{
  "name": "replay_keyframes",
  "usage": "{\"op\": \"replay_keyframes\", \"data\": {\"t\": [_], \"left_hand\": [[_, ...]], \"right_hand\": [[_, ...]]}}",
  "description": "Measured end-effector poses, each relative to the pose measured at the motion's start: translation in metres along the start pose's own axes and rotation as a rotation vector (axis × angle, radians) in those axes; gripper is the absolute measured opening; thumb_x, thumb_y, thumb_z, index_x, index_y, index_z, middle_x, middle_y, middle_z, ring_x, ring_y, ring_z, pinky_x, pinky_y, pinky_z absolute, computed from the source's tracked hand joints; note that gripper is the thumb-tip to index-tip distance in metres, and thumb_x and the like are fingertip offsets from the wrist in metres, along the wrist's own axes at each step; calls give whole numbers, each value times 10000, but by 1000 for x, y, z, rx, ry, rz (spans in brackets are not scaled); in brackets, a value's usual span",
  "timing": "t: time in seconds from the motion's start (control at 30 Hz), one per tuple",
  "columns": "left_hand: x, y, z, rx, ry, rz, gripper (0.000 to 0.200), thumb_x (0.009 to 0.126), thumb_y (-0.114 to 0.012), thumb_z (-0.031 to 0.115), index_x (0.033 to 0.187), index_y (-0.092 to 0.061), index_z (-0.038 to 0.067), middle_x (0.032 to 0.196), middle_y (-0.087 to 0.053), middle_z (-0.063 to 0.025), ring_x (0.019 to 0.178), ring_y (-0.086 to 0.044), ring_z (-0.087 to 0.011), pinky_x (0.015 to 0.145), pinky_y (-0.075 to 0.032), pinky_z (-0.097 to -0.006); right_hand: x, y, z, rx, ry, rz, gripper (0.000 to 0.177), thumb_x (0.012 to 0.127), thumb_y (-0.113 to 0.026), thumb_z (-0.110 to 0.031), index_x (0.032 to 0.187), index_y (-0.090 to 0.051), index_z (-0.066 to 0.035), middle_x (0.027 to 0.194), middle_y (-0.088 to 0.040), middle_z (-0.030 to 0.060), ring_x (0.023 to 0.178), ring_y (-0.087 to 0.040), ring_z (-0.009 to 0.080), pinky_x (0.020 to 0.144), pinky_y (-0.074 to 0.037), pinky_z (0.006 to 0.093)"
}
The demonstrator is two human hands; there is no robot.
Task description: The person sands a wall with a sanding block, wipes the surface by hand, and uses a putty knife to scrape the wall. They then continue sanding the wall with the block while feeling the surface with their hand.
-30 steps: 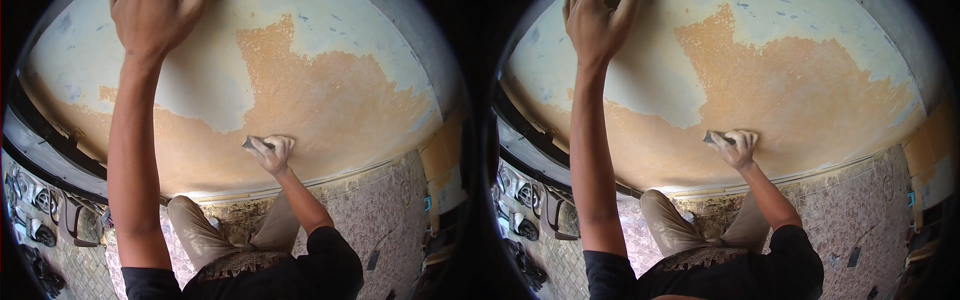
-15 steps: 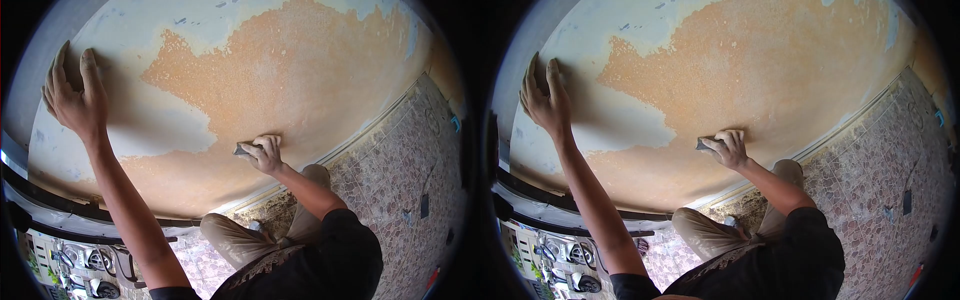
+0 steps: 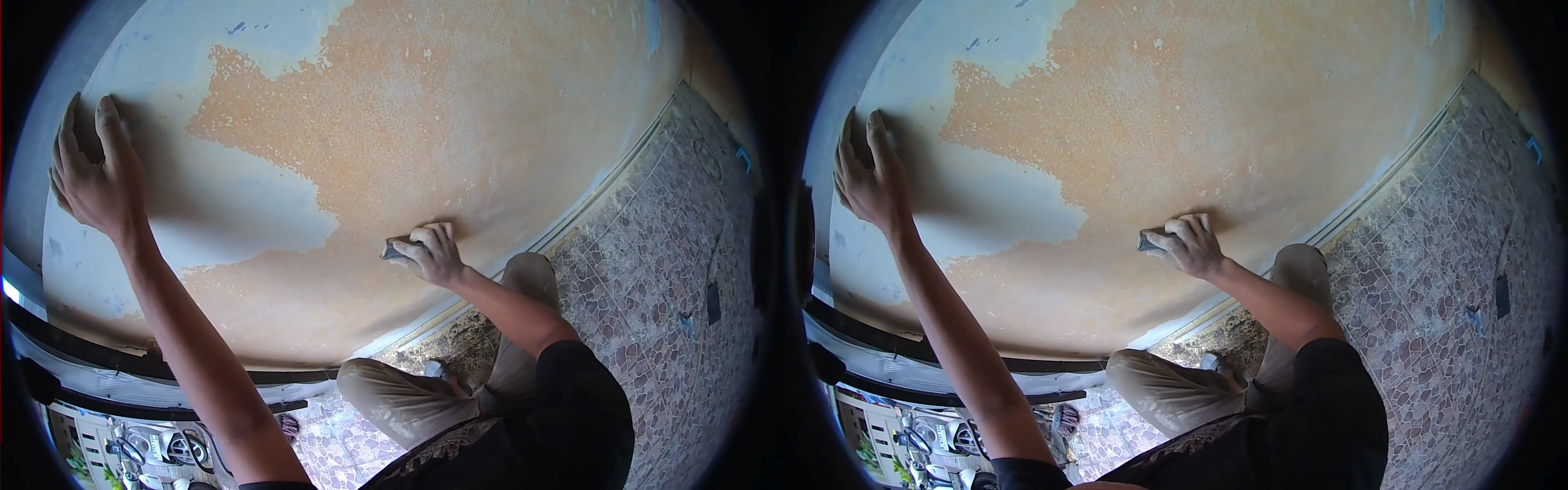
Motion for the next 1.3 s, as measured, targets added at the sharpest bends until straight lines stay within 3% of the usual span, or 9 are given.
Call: {"op": "replay_keyframes", "data": {"t": [0.13, 0.2, 0.3, 0.43, 0.67, 0.77, 0.93, 1.23, 1.3], "left_hand": [[-1, -5, -6, 6, -3, -8, 513, 928, -601, 573, 1305, -687, 236, 1342, -662, -14, 1286, -563, -230, 1159, -292, -443], [-1, -4, -6, -25, 43, -24, 530, 921, -598, 590, 1317, -679, 247, 1350, -657, -11, 1300, -553, -230, 1168, -274, -441], [0, -4, -5, -15, 60, -20, 532, 917, -599, 595, 1317, -677, 254, 1351, -655, -5, 1305, -548, -232, 1172, -263, -437], [-1, -1, -4, -10, 36, 12, 481, 901, -641, 539, 1269, -701, 235, 1304, -677, -20, 1262, -576, -238, 1153, -288, -446], [-3, -7, -13, 4, 12, -42, 506, 932, -593, 543, 1292, -690, 201, 1316, -669, -23, 1268, -572, -255, 1138, -308, -444], [-1, -10, -17, 136, -1, -36, 530, 955, -551, 563, 1304, -677, 184, 1313, -676, -11, 1214, -612, -252, 1055, -398, -443], [-8, -11, -27, 186, -17, -93, 529, 959, -546, 526, 1284, -686, 133, 1285, -684, -59, 1181, -628, -287, 1022, -436, -454], [-28, 1, 31, 75, -73, -76, 629, 1004, -442, 540, 1457, -538, 114, 1496, -518, -135, 1404, -450, -329, 1137, -372, -494], [-42, -2, 52, 53, -130, -53, 629, 1012, -443, 537, 1461, -535, 107, 1503, -513, -133, 1407, -446, -322, 1147, -352, -492]], "right_hand": [[67, 72, 90, -119, -486, 527, 502, 883, -788, -237, 1280, -551, -42, 1078, -531, 117, 970, -532, 278, 889, -399, 443], [74, 82, 143, 502, -880, 844, 454, 911, -742, -173, 1267, -536, 20, 1105, -517, 170, 999, -521, 318, 912, -396, 461], [62, 64, 109, 138, -748, 763, 462, 915, -749, -163, 1274, -522, 18, 1127, -510, 170, 980, -528, 313, 898, -434, 455], [-32, -19, -3, -47, 118, 25, 635, 797, -852, -374, 1322, -543, -199, 1114, -510, 62, 1011, -532, 261, 904, -380, 471], [-79, 82, 203, -92, -1038, 813, 401, 977, -658, -193, 1268, -517, 45, 1128, -547, 189, 1042, -524, 347, 895, -421, 497], [-77, 76, 188, -303, -984, 743, 444, 935, -707, -216, 1268, -530, 18, 1104, -550, 207, 1005, -520, 379, 887, -401, 533], [-59, -4, 31, 16, -163, 174, 652, 779, -869, -312, 1315, -553, -119, 1068, -524, 105, 998, -534, 296, 858, -408, 454], [-81, 71, 187, -168, -968, 653, 545, 925, -735, -234, 1345, -489, 13, 1138, -530, 207, 1002, -515, 375, 864, -387, 498], [-73, 45, 131, -139, -704, 575, 546, 926, -738, -239, 1334, -474, 11, 1144, -516, 223, 968, -506, 376, 840, -405, 490]]}}
Point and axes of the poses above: each hand's wrist, its own x-axis towards the middle knuckle, its own y-axis out of the back of the hand, z = x × y, the point moved 9 cm from there along x, towards the middle knuckle
